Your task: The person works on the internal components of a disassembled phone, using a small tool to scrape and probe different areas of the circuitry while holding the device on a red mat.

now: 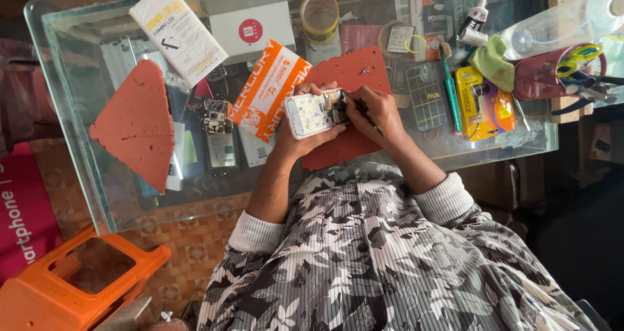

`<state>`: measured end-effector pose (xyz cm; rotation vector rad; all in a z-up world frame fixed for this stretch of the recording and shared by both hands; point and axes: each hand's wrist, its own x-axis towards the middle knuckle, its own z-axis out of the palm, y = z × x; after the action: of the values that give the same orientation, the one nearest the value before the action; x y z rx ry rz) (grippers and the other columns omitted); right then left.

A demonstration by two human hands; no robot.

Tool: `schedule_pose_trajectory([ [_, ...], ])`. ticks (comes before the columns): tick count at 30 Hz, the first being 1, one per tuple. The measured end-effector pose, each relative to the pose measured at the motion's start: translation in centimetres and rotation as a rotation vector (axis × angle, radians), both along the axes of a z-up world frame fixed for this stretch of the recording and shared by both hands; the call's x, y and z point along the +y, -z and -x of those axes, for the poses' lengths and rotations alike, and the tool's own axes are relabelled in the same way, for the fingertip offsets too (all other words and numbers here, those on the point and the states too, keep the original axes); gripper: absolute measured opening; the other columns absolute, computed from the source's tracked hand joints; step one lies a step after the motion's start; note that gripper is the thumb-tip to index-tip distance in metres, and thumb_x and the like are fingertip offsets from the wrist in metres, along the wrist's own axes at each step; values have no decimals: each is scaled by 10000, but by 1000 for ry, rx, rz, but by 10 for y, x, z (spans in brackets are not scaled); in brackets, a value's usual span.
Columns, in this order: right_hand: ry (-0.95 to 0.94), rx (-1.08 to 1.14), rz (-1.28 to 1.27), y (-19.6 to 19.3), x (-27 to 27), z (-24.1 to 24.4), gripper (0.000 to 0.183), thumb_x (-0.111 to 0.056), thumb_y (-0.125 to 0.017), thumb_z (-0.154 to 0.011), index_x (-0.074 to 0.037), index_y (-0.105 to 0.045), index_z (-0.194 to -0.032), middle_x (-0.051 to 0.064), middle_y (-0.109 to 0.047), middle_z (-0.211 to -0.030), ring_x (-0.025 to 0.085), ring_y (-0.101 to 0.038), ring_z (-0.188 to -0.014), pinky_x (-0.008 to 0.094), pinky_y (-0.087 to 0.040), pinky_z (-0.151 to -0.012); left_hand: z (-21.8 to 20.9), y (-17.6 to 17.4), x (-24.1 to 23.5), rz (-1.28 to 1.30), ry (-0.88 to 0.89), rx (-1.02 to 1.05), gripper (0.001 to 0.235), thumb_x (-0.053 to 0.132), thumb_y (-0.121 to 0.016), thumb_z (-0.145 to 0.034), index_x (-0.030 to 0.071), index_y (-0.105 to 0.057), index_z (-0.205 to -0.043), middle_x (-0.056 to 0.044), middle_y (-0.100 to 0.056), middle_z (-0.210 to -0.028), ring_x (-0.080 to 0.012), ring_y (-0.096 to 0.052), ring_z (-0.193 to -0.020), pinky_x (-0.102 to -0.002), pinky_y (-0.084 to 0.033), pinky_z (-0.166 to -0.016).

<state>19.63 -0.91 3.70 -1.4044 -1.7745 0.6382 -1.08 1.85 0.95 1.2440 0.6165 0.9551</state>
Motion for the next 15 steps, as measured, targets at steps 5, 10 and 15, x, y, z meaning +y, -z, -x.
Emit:
schedule_pose_trajectory([
  [5, -17, 8, 92, -9, -2, -3, 160, -49, -718, -961, 2, -590, -879, 147, -690, -750, 247, -700, -600, 338, -513, -541, 1, -2, -2, -29, 0, -46, 694, -62, -890, -804, 102, -405, -1273, -182, -537, -1501, -251, -525, -1440, -395, -484, -1214],
  [10, -41, -26, 42, -13, -10, -1, 216, -35, -719, -967, 7, -540, -854, 161, -696, -782, 275, -697, -635, 345, -502, -544, -3, 1, -4, 22, -5, -120, 687, -42, -892, -813, 109, -398, -1267, -181, -511, -1504, -224, -526, -1409, -382, -512, -1172],
  [15, -76, -18, 74, -17, -18, -5, 190, -21, -723, -963, 13, -560, -870, 164, -669, -754, 290, -680, -632, 363, -488, -547, -2, 6, -5, -4, -30, -51, 688, -29, -908, -806, 101, -404, -1256, -198, -528, -1503, -225, -544, -1394, -376, -520, -1160],
])
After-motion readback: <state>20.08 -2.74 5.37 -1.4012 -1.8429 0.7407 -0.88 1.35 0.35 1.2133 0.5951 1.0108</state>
